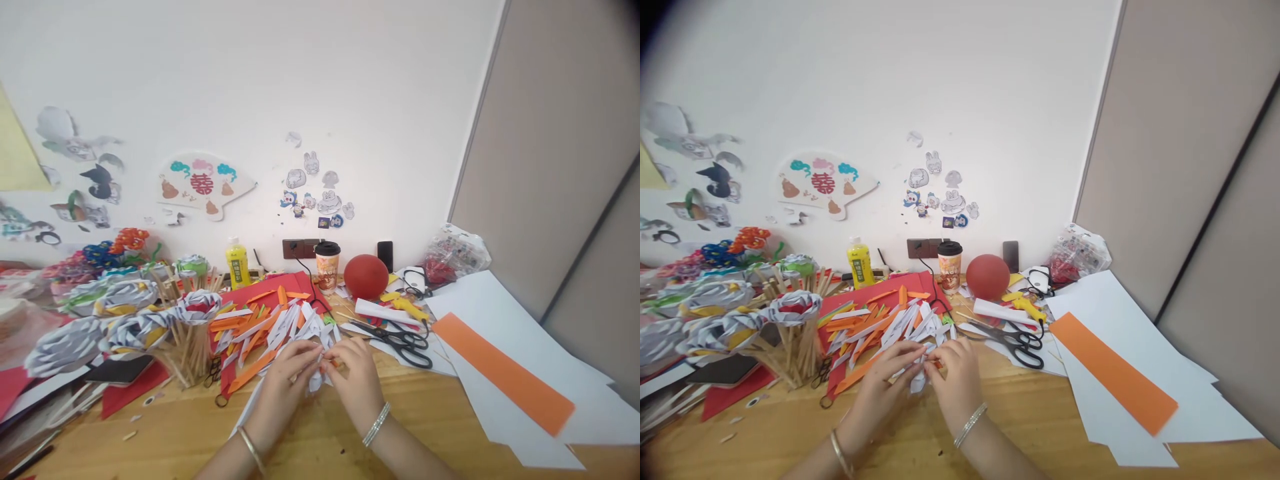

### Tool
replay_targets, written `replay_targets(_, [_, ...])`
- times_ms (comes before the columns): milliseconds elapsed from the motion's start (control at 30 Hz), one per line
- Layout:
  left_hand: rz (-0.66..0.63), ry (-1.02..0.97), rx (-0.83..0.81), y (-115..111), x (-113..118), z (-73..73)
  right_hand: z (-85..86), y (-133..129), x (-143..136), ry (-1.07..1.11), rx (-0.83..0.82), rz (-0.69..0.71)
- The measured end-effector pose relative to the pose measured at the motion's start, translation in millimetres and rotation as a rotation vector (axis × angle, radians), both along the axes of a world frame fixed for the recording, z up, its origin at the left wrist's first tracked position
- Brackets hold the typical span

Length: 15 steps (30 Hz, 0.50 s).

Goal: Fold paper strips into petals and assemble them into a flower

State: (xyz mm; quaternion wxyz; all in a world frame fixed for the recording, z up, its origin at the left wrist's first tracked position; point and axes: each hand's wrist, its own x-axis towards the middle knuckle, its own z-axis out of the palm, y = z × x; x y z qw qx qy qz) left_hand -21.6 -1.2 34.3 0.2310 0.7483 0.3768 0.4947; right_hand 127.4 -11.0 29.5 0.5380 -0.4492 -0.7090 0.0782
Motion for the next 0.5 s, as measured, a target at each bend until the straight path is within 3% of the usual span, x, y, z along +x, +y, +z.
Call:
replay_targets(167, [0.073,0.003,0.073,-0.4,-1.9,-0.7,2.0,-0.7,-0.1,0.039,-0.001,0.062])
replay_targets(500, [0.164,0.007,0.221,-9.0,-5.9,-7.6,4.6,-4.3,4.2,-0.037,0.17,0.162])
